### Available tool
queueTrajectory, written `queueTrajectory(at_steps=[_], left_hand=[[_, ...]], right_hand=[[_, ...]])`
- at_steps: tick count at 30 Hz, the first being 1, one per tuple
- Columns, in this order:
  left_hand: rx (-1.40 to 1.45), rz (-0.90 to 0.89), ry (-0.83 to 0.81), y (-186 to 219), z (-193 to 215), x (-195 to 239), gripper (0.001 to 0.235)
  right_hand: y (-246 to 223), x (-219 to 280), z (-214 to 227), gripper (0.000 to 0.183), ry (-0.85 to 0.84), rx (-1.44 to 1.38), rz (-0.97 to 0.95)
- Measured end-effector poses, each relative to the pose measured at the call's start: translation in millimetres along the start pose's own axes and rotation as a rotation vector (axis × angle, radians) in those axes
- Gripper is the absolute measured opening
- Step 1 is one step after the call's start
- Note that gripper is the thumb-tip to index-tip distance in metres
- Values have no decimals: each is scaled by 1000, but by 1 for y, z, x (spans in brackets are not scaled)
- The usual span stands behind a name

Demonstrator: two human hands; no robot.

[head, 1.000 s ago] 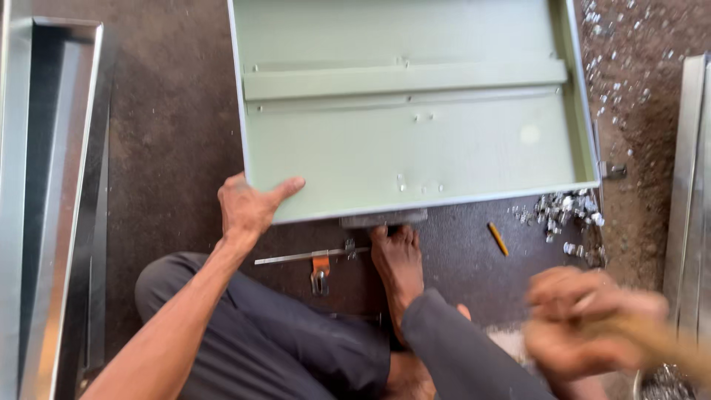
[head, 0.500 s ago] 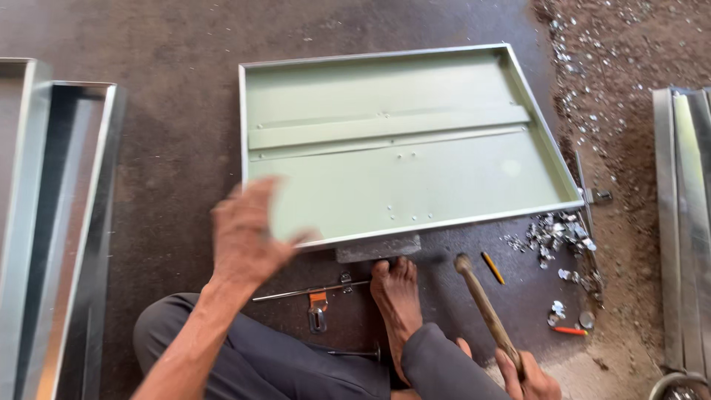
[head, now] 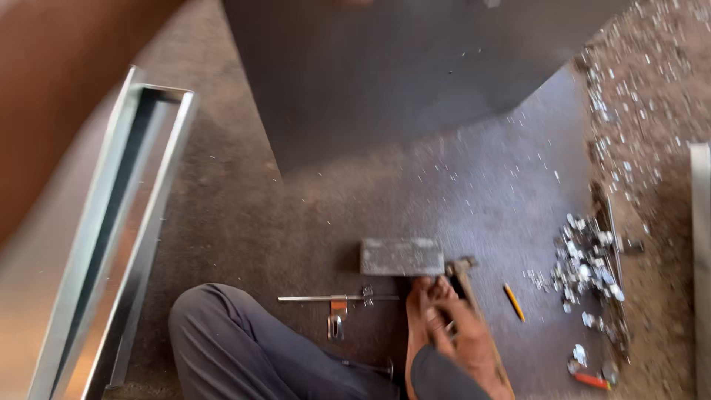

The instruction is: The person positions a latch and hinges on a metal sheet, marks hole locations with a pencil, uses a punch and hammer to create holes, and then fastens the components to assemble a metal cabinet door.

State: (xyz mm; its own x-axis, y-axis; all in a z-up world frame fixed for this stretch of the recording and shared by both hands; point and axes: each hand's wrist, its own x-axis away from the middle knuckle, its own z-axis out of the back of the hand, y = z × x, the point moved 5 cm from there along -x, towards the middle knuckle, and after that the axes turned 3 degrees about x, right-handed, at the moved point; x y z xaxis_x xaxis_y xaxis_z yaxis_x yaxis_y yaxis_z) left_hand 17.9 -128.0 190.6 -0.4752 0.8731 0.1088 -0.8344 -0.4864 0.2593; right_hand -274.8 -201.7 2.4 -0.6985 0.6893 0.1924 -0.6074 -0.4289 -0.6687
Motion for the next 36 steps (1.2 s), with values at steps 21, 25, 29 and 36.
queueTrajectory(at_steps=[21,25,29,36], left_hand=[[847,-2,442,-26,-211,142,30],[503,-122,282,-9,-240,127,38],[729,1,350,-43,-230,112,18],[839,378,190,-100,-214,98,18]], right_hand=[[-52,-28,45,46,72,-1446,-324],[-49,-35,49,22,42,-1400,-232],[-40,-36,42,9,106,-1303,-300],[-5,9,2,25,-8,-1278,-709]])
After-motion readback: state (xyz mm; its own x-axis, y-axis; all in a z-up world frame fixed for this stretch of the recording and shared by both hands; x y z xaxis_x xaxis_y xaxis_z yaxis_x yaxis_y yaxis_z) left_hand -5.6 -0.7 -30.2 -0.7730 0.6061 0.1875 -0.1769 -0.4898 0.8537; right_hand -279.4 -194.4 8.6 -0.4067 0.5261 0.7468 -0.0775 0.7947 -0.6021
